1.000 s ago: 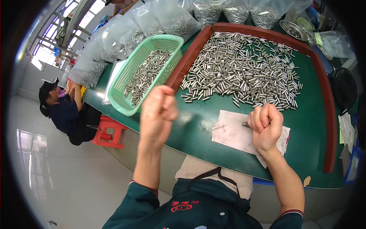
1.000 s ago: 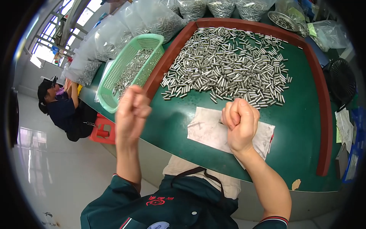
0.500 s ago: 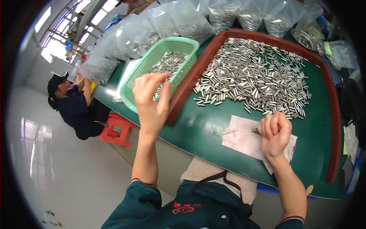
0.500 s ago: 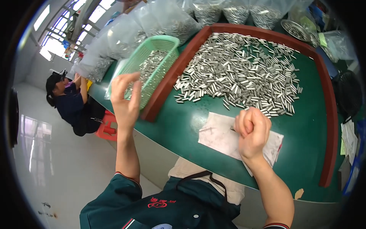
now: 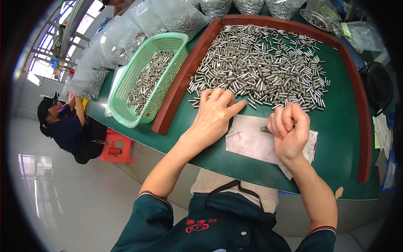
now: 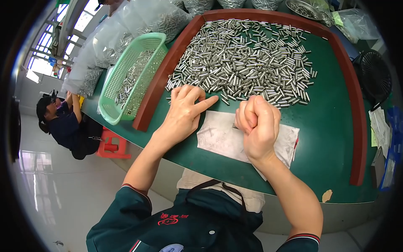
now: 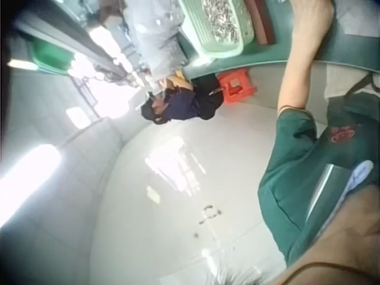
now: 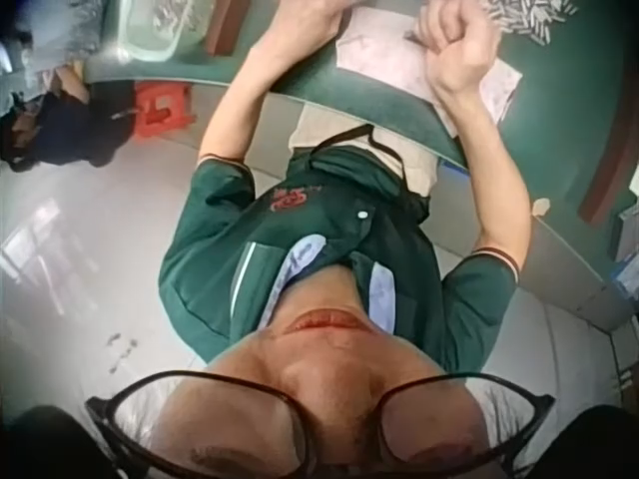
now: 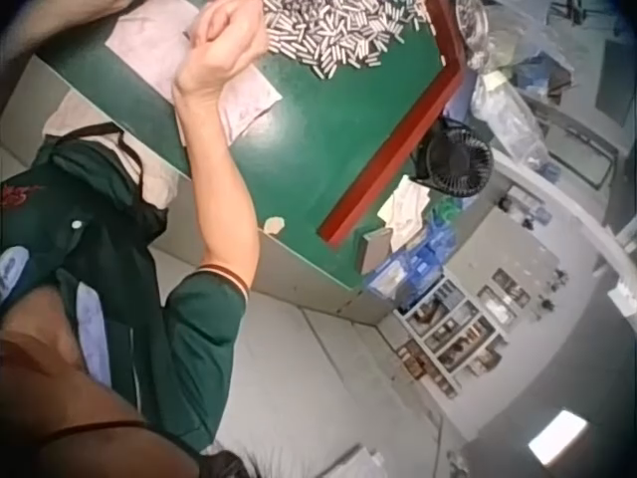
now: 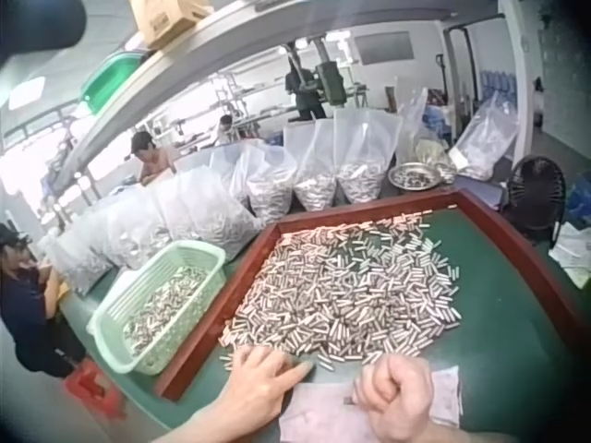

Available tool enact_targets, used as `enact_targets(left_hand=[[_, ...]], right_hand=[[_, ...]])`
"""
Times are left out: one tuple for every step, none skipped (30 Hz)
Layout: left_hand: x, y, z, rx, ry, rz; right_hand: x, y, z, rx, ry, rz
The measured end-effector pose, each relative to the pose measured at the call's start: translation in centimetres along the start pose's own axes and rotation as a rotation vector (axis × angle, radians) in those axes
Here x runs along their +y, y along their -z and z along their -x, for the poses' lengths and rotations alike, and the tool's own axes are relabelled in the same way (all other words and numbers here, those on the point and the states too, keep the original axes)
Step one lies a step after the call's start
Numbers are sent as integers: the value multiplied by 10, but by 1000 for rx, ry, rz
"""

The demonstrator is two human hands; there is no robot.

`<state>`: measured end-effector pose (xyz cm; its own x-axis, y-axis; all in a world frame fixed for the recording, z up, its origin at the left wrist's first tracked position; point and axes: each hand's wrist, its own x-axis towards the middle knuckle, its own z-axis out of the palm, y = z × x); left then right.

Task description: Inspecting small cylindrical metal components using a handheld tool at a factory workbench.

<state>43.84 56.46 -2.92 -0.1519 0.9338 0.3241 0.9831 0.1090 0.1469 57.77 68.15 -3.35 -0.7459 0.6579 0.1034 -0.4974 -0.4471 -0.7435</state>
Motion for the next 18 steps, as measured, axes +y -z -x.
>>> enact_targets(left_hand=[[0,-1,0,-1,1,1],[0,-3,-1,-6,-1,-14],[0,-4,0,-11,-1,-28],[0,-3,2,-11,3,-28],[-1,-1,5,-8,-2,-42],[-1,2,8,-3,-7,-56],[-2,6,13,-3,2,-58],[-2,11,20,-26,22,-77],[-2,17,30,-49,45,-97],[-3,23,41,-61,69,-112],[-3,27,54,-65,96,-134],[-3,35,70,-69,132,-162],[0,45,83,-105,190,-172],[0,52,99,-102,245,-196],[0,60,118,-98,304,-223],[2,71,135,-99,393,-259],[-1,81,155,-94,471,-323],[-3,91,179,-81,552,-387]], right_hand=[[0,0,0,2,-3,-5],[0,0,0,3,-7,-11],[1,0,0,2,-10,-10],[1,1,0,5,-15,-20],[2,1,0,7,-22,-31],[2,1,0,3,-27,-30],[1,1,0,3,-18,-33],[1,2,0,2,-12,-36],[1,3,0,-9,-8,-37],[0,2,0,7,-8,-40],[-2,-1,-1,21,-11,-43],[-2,-4,0,15,-5,-40],[-2,-5,-1,31,-12,-42],[-3,-6,-1,43,-46,-59],[0,-7,-1,25,-51,-78],[2,-8,-3,7,-54,-64],[4,-13,-4,12,-59,-66],[5,-21,-2,24,-60,-60]])
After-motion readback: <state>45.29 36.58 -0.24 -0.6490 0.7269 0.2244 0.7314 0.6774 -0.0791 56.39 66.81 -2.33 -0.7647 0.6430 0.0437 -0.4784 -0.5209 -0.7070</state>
